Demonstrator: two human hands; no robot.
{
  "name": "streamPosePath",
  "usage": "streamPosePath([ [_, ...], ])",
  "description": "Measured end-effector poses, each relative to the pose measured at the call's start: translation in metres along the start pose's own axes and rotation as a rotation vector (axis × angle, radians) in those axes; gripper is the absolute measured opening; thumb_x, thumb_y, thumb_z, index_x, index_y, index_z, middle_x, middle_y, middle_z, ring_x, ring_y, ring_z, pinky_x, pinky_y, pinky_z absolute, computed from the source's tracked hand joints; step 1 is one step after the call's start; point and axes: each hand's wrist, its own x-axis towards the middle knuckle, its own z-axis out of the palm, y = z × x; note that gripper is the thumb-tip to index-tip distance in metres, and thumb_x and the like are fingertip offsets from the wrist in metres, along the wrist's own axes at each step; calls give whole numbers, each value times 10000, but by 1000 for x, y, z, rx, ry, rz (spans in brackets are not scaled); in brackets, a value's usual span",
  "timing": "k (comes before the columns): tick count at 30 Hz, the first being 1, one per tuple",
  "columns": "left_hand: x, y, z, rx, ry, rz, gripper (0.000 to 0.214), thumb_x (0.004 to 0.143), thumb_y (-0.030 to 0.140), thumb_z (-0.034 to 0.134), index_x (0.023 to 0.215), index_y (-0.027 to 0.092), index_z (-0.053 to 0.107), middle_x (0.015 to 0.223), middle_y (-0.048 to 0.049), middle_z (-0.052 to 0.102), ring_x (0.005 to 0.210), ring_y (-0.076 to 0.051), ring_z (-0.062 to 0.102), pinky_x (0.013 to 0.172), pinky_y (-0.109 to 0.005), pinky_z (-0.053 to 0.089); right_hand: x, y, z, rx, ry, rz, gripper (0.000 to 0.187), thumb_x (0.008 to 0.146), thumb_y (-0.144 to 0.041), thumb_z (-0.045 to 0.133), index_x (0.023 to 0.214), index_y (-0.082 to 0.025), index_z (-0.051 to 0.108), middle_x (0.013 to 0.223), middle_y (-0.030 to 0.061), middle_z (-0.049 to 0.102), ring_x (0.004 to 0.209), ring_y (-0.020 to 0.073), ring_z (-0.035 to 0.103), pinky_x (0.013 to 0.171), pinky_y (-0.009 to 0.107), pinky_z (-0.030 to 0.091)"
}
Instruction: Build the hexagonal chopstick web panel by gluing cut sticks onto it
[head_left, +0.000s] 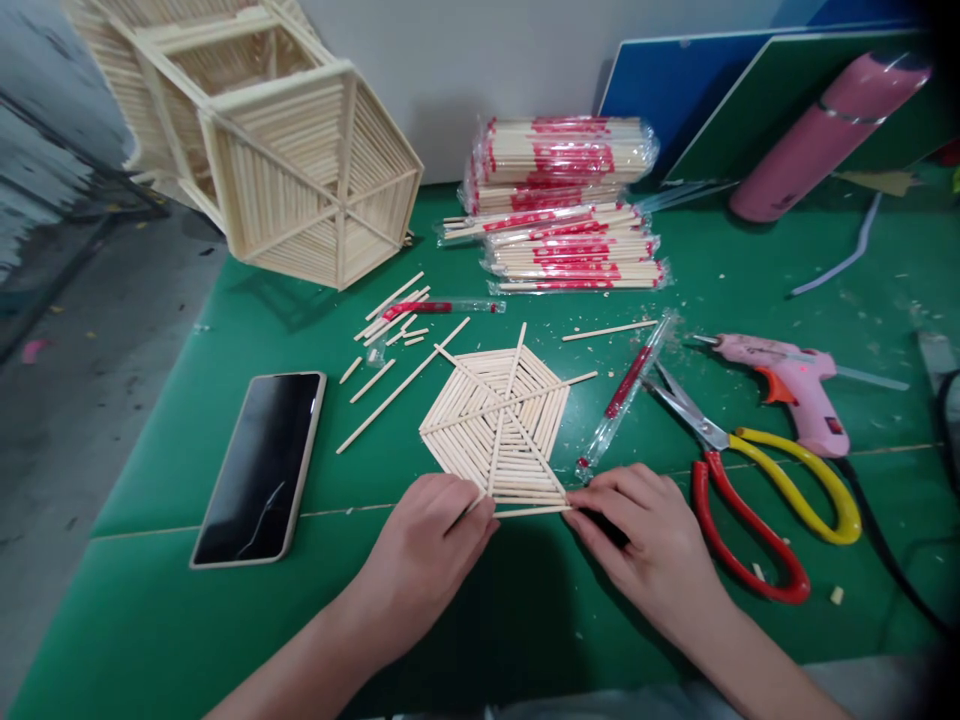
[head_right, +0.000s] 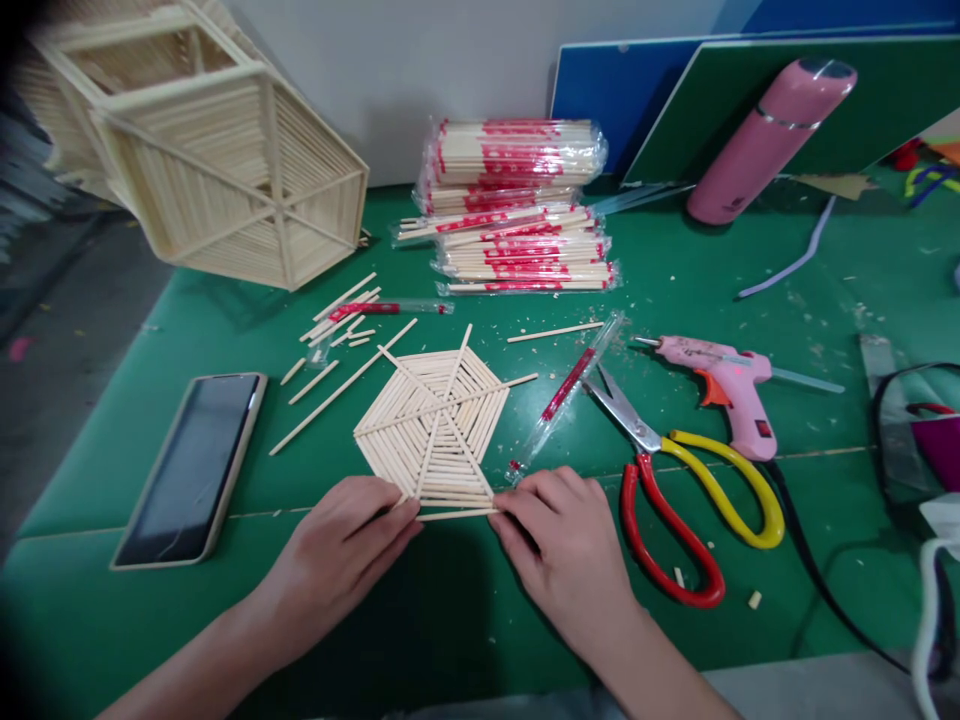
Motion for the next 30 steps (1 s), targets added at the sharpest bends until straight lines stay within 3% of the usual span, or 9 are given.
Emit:
streamPosePath([
  [5,-2,2,3,-70,34,-50,131,834,148,432,819,180,558,776,-26,563,708,-143,524,641,-270,444,0,-1,-1,5,-22,24,116,793,-242,556,847,-236,658,764,21,614,701,154,513,621,289,310],
  [11,-2,6,7,-70,165,-11,153,814,136,457,892,226,554,795,-35,594,761,-175,584,674,-336,513,0,-1,0,6,-27,11,124,801,-245,544,844,-236,660,752,19,611,695,148,520,616,283,311],
  [17,-1,11,10,-140,261,-69,191,802,111,467,869,259,566,755,-19,610,745,-179,611,690,-361,541,2,-1,-1,20,-40,24,125,805,-237,540,842,-233,659,744,20,613,692,148,522,614,286,309],
  [30,-5,9,13,-252,269,-114,218,776,80,502,884,255,573,808,-22,629,786,-192,618,710,-370,539,5,-4,-4,21,-96,49,112,799,-228,550,825,-234,659,734,14,616,687,153,514,604,297,308],
])
